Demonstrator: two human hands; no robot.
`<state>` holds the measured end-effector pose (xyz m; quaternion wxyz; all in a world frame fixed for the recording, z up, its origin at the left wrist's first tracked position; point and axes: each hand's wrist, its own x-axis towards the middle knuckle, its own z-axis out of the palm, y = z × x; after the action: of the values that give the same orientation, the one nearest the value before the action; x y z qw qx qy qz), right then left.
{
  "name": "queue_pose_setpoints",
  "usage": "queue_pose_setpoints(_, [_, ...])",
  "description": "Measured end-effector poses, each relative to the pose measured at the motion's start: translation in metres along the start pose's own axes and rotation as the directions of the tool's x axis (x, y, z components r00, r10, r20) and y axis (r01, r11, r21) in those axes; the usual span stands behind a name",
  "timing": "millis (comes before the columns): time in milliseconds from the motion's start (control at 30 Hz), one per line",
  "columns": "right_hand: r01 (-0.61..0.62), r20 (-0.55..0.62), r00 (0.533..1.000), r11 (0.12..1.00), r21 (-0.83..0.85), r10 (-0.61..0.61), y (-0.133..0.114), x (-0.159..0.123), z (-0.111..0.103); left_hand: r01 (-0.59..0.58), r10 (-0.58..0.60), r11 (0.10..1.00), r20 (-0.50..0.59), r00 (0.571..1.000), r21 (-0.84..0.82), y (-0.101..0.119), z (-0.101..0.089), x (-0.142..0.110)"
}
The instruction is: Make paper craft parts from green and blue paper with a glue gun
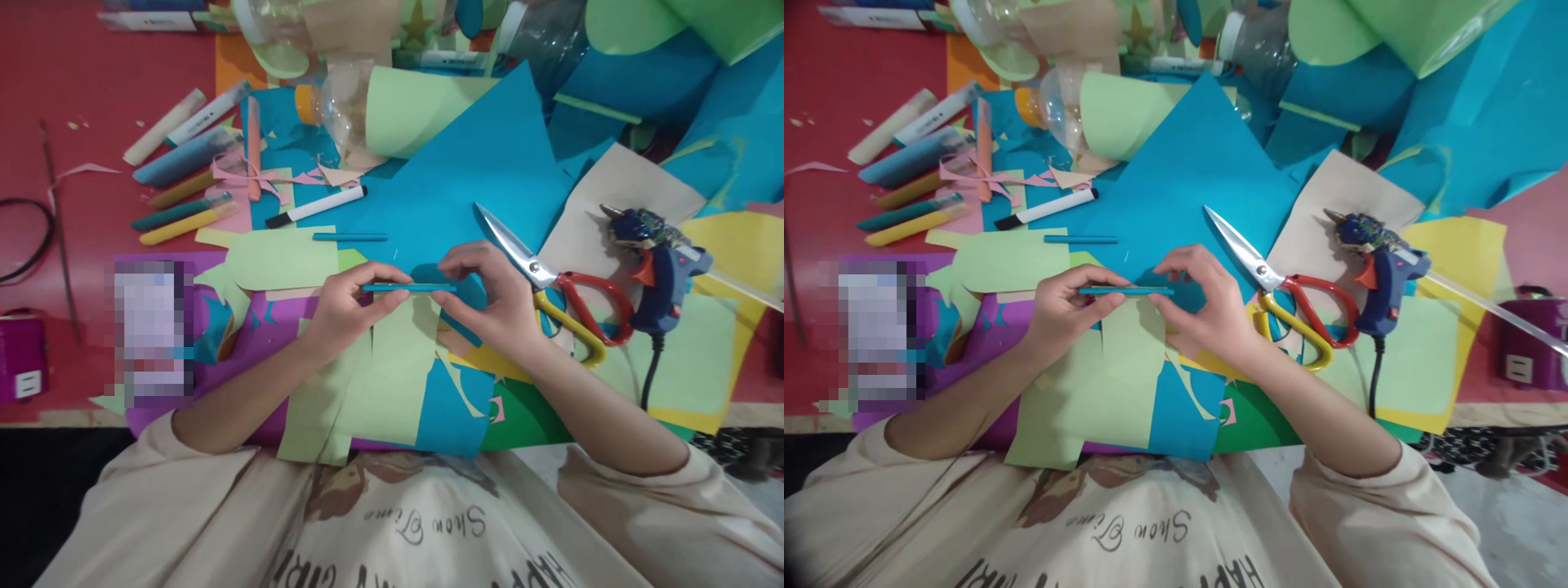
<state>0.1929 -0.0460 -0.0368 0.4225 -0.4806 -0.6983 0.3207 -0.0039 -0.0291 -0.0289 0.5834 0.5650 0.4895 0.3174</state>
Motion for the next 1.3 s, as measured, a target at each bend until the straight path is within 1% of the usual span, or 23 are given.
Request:
queue_pose_setpoints(67, [0.066, -0.016, 0.998, 0.990, -0.127, -0.068, 0.000, 0.001, -0.004, 0.019, -0.018, 1.000, -0.033, 0.999, 0.020, 0.001, 0.001, -0.001])
queue_pose_setpoints(100, [0.071, -0.019, 0.997, 0.980, -0.186, -0.076, 0.001, 0.002, -0.006, 0.028, -0.027, 0.999, -0.041, 0.999, 0.031, 0.002, 0.001, -0.001])
queue_pose_setpoints(167, [0.047, -0.020, 0.998, 0.960, -0.276, -0.054, 0.002, 0.003, -0.010, 0.019, -0.015, 0.998, -0.052, 0.999, 0.066, 0.005, -0.001, -0.001])
queue_pose_setpoints(233, [0.018, -0.015, 1.000, 0.946, -0.325, -0.024, 0.004, 0.005, -0.013, -0.054, 0.065, 0.986, -0.065, 0.996, 0.159, 0.007, -0.006, 0.000])
queue_pose_setpoints(300, [0.010, 0.008, 1.000, 0.942, -0.337, -0.008, 0.006, 0.006, -0.014, -0.181, 0.207, 0.927, -0.046, 0.977, 0.330, 0.007, -0.013, 0.003])
queue_pose_setpoints(333, [0.011, 0.025, 1.000, 0.943, -0.332, -0.003, 0.007, 0.006, -0.014, -0.251, 0.282, 0.867, -0.009, 0.959, 0.430, 0.005, -0.018, 0.006])
queue_pose_setpoints(400, [0.019, 0.071, 0.997, 0.951, -0.309, 0.003, 0.008, 0.005, -0.012, -0.379, 0.405, 0.705, 0.098, 0.909, 0.599, -0.001, -0.025, 0.011])
queue_pose_setpoints(433, [0.019, 0.095, 0.995, 0.954, -0.299, 0.010, 0.009, 0.004, -0.010, -0.449, 0.467, 0.607, 0.163, 0.869, 0.655, -0.004, -0.028, 0.014])
queue_pose_setpoints(467, [0.018, 0.115, 0.993, 0.956, -0.294, 0.017, 0.009, 0.003, -0.008, -0.494, 0.506, 0.518, 0.215, 0.835, 0.698, -0.008, -0.030, 0.016])
queue_pose_setpoints(533, [0.018, 0.134, 0.991, 0.952, -0.306, 0.025, 0.010, 0.002, -0.005, -0.560, 0.574, 0.370, 0.292, 0.765, 0.741, -0.014, -0.030, 0.019])
queue_pose_setpoints(567, [0.023, 0.134, 0.991, 0.946, -0.323, 0.022, 0.010, 0.001, -0.003, -0.579, 0.597, 0.319, 0.315, 0.738, 0.751, -0.016, -0.030, 0.020])
queue_pose_setpoints(633, [0.044, 0.125, 0.992, 0.928, -0.370, 0.002, 0.011, 0.000, 0.000, -0.601, 0.630, 0.257, 0.341, 0.698, 0.756, -0.019, -0.028, 0.021])
queue_pose_setpoints(700, [0.072, 0.122, 0.992, 0.903, -0.423, -0.022, 0.011, 0.000, 0.002, -0.606, 0.644, 0.239, 0.343, 0.683, 0.758, -0.020, -0.025, 0.021])
queue_pose_setpoints(833, [0.108, 0.134, 0.990, 0.868, -0.484, -0.049, 0.012, 0.000, 0.005, -0.601, 0.646, 0.235, 0.339, 0.684, 0.764, -0.021, -0.022, 0.021])
queue_pose_setpoints(1000, [0.116, 0.139, 0.989, 0.864, -0.490, -0.055, 0.011, 0.000, 0.009, -0.608, 0.664, 0.184, 0.359, 0.656, 0.772, -0.021, -0.022, 0.020])
queue_pose_setpoints(1167, [0.111, 0.136, 0.989, 0.862, -0.494, -0.049, 0.010, 0.000, 0.013, -0.601, 0.659, 0.165, 0.366, 0.657, 0.782, -0.019, -0.021, 0.019])
queue_pose_setpoints(1300, [0.105, 0.136, 0.990, 0.860, -0.500, -0.041, 0.011, 0.000, 0.013, -0.615, 0.660, 0.155, 0.382, 0.647, 0.773, -0.018, -0.021, 0.020])
